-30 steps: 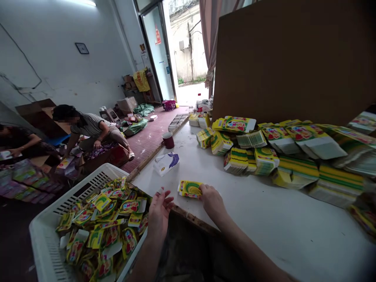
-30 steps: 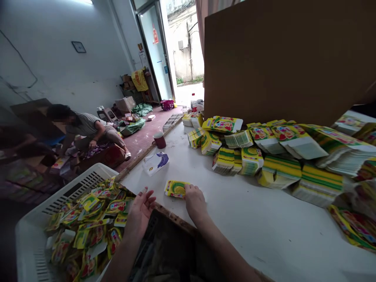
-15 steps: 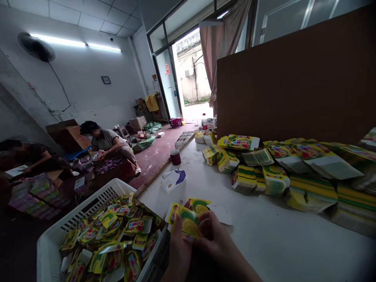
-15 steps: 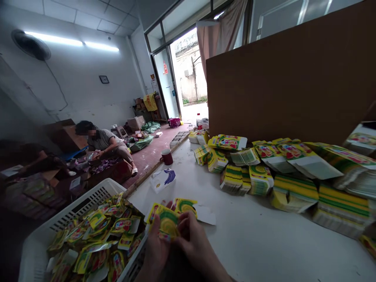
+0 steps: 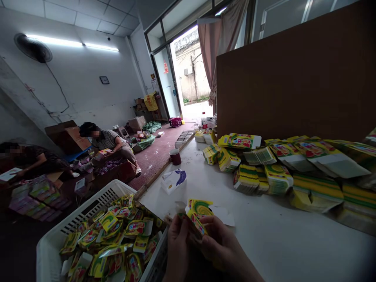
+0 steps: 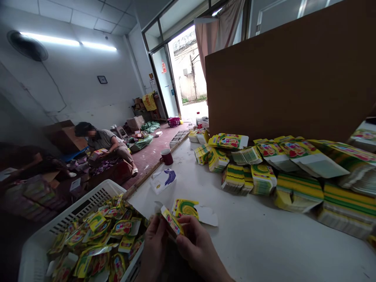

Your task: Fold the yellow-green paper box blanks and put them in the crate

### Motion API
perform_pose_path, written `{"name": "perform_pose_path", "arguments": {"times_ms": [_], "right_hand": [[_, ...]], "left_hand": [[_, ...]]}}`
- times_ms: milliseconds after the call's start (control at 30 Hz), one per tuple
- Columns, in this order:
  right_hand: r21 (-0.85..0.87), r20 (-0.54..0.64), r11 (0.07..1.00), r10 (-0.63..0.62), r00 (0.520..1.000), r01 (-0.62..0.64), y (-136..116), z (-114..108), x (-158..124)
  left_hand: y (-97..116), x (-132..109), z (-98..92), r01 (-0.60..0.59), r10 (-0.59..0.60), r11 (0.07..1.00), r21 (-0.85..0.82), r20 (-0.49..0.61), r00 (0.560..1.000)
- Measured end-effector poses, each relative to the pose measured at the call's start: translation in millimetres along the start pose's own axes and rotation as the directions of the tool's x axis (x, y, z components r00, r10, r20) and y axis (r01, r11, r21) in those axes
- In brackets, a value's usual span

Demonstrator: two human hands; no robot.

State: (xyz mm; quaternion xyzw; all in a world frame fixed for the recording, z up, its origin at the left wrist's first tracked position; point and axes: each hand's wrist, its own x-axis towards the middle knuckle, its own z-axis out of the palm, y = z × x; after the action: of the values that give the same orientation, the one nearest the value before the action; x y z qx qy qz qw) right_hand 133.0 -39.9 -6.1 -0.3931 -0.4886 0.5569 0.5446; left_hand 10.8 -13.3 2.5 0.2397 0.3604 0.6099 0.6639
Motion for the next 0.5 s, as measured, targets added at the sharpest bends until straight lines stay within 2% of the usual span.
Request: {"name": "perform_pose_path", "arguments": {"times_ms": [67, 167, 233, 300, 367, 433, 467, 500], "right_hand": [[-0.109, -0.036, 0.994, -0.017, 0.999, 0.013, -4.8, -6.6, -0.5], [-0.365, -0.109, 0.929, -0.102, 0.989, 0.056, -12.0, -17.5, -2.7], [-0.561, -0.089, 0.820, -0.191, 0.978, 0.109, -20.0, -24.5, -4.7], [-0.721, 0.036, 0.663, -0.255, 0.966, 0.202, -29.8, -27.7, -7.0], [-0.784, 0.220, 0.531, -0.248, 0.943, 0.322, -37.5, -26.0, -10.0], [-0.772, 0.345, 0.476, -0.243, 0.907, 0.421, -37.8, -22.3, -13.9], [-0.764, 0.346, 0.471, -0.277, 0.896, 0.441, -34.5, -21.2, -16.0], [-0.763, 0.297, 0.480, -0.335, 0.894, 0.433, -29.2, -20.9, -18.2]], "left_hand": [[4.1, 4.1, -1.1, -0.008, 0.011, 0.996, 0.090, -0.026, 1.000], [16.7, 9.4, -12.2, -0.042, 0.041, 0.979, 0.200, 0.009, 0.999], [30.2, 9.2, -20.4, -0.134, 0.114, 0.959, 0.252, 0.094, 0.989], [43.7, 4.4, -23.5, -0.241, 0.168, 0.908, 0.343, 0.229, 0.959], [52.2, -3.4, -19.9, -0.281, 0.069, 0.802, 0.526, 0.386, 0.920], [53.4, -10.9, -12.1, -0.293, -0.115, 0.673, 0.679, 0.487, 0.866], [51.5, -13.5, -8.4, -0.305, -0.172, 0.629, 0.715, 0.511, 0.842], [48.2, -15.1, -5.6, -0.322, -0.193, 0.596, 0.736, 0.520, 0.832]]}}
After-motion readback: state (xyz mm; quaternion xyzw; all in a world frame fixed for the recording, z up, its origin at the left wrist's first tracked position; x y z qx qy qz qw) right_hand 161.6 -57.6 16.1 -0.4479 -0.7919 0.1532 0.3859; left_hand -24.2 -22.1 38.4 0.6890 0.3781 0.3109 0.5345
